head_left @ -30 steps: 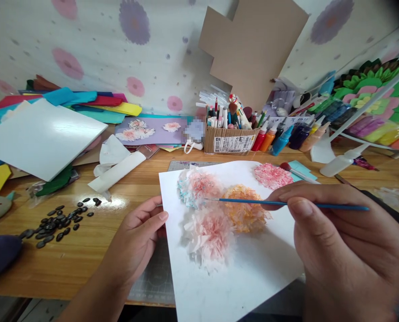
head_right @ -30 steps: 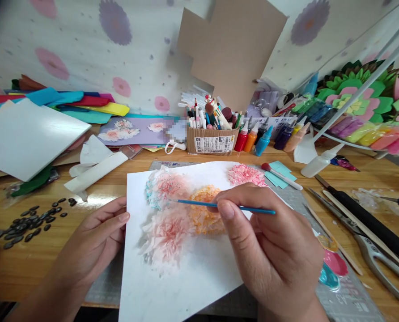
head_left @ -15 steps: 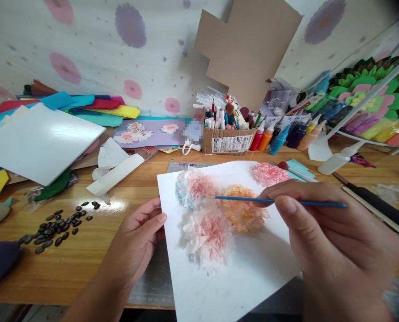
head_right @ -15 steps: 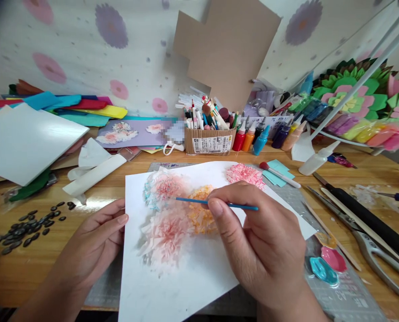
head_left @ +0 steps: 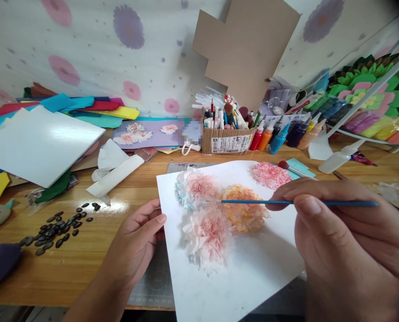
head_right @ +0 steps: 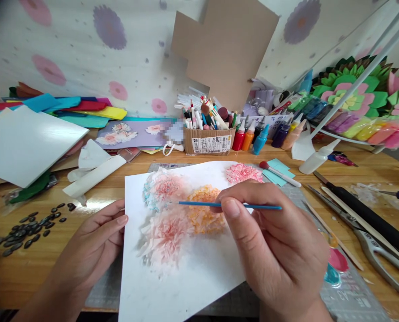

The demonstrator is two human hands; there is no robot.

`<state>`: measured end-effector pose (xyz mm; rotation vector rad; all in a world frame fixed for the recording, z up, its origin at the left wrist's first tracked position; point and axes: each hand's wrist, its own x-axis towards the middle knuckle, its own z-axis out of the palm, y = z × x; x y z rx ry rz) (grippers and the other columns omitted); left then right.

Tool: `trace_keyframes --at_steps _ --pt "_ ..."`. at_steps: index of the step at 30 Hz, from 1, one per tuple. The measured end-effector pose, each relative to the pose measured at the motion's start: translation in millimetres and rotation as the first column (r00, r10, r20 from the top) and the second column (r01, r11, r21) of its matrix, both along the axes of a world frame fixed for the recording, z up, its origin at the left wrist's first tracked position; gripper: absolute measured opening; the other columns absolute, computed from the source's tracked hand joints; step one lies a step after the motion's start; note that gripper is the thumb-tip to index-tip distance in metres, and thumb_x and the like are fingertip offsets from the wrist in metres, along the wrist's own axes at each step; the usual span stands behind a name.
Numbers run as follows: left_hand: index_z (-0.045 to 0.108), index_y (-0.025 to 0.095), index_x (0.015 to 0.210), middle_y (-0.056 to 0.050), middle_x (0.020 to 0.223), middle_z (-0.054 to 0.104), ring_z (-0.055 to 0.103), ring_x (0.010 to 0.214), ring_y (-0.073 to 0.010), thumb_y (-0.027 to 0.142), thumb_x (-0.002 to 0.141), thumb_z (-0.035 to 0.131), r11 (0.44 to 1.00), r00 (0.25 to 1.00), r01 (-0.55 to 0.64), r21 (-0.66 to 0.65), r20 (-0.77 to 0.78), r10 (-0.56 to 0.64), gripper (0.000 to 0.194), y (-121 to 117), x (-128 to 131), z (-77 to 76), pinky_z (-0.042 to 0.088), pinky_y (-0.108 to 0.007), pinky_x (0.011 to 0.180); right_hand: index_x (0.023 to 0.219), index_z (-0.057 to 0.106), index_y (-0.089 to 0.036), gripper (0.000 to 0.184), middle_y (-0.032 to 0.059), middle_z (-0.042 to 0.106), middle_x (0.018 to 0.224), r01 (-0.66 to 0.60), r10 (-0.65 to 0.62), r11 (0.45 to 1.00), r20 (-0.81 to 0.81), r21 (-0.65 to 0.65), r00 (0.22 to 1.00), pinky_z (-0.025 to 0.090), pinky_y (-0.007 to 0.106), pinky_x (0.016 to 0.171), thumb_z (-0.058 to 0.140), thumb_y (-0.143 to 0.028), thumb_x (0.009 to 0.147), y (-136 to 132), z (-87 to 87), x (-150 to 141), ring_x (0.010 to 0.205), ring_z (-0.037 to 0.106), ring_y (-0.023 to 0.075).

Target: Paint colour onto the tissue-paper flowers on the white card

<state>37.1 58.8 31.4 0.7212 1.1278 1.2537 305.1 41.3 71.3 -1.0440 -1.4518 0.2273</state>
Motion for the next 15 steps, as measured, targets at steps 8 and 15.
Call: trace_keyframes --at_steps 8,15 --pt "0.083 0.025 0.092 -0.005 0.082 0.081 0.071 0.065 -0.0198 0.028 0.065 0.095 1.000 1.000 -0.007 0.005 0.028 0.007 0.030 -1.2 0.4 2.6 0.059 -0.027 0.057 0.096 0.072 -0.025 0.005 -0.0032 0.075 0.093 0.029 -0.030 0.999 0.042 0.024 0.999 0.048 0.025 0.063 0.068 -0.024 0.097 1.5 1.4 1.4 0.080 0.070 0.0115" --pt "0.083 0.022 0.095 -0.007 0.081 0.080 0.069 0.064 -0.0189 0.031 0.061 0.097 0.999 0.999 -0.037 -0.018 0.015 0.038 0.037 -1.5 1.0 0.9 0.057 -0.026 0.057 0.094 0.070 -0.022 0.007 -0.0056 0.074 0.090 -0.070 0.057 0.994 0.137 0.088 0.989 0.046 0.020 0.058 0.066 -0.017 0.096 1.9 3.2 1.3 0.071 0.064 0.0050"
